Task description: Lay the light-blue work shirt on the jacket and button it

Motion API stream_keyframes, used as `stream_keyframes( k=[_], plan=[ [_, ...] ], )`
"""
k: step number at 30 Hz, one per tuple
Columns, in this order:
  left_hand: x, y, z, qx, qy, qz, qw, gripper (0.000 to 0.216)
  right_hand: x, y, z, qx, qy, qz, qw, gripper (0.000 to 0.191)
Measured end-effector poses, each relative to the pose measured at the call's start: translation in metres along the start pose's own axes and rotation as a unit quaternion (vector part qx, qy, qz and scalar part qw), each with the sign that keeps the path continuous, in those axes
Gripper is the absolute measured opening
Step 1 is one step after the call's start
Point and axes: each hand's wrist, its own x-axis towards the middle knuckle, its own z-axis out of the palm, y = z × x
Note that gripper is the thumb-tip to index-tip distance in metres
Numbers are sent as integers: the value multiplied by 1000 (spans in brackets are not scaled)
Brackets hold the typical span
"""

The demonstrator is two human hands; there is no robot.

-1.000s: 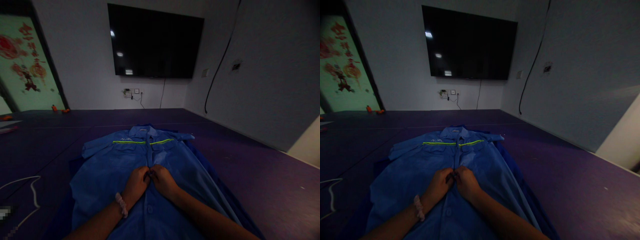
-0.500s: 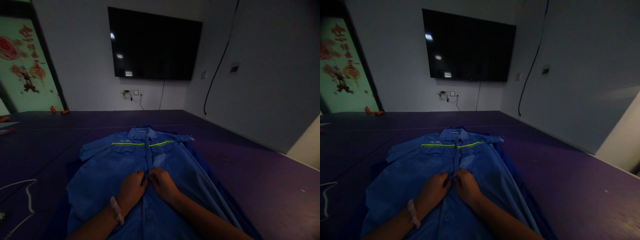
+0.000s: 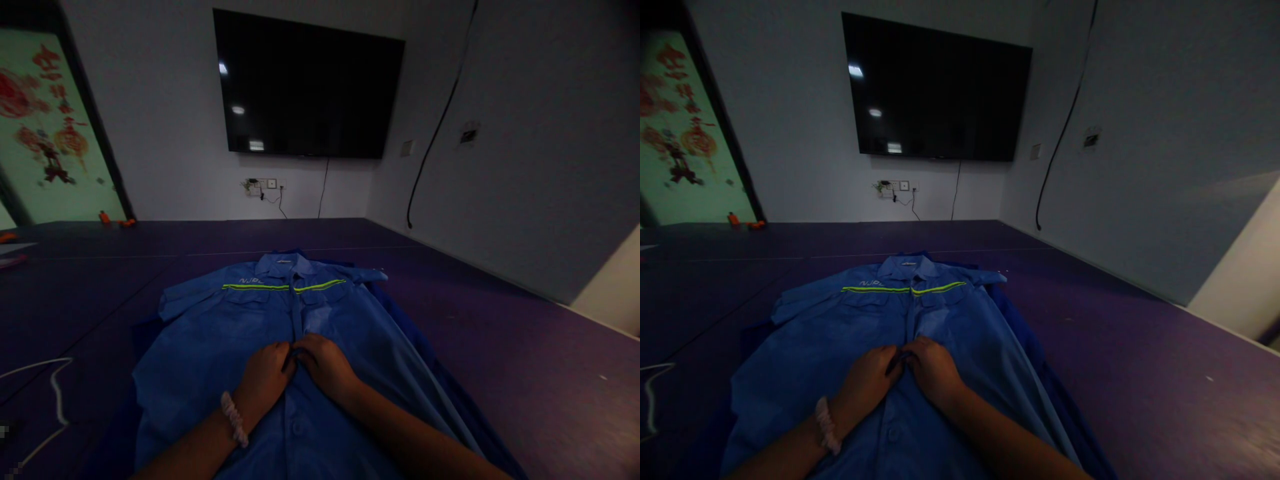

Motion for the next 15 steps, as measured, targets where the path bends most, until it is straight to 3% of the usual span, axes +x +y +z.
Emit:
stream_keyframes(
  k=[8,15],
  plan=[
    [-1,-1,0,-23,8,13,1000,18,0,-1,0,-33,-13,30,999,27],
    [1,-3,1,-107,37,14,993,18,0,-2,-4,-47,-9,20,999,28]
  ],
)
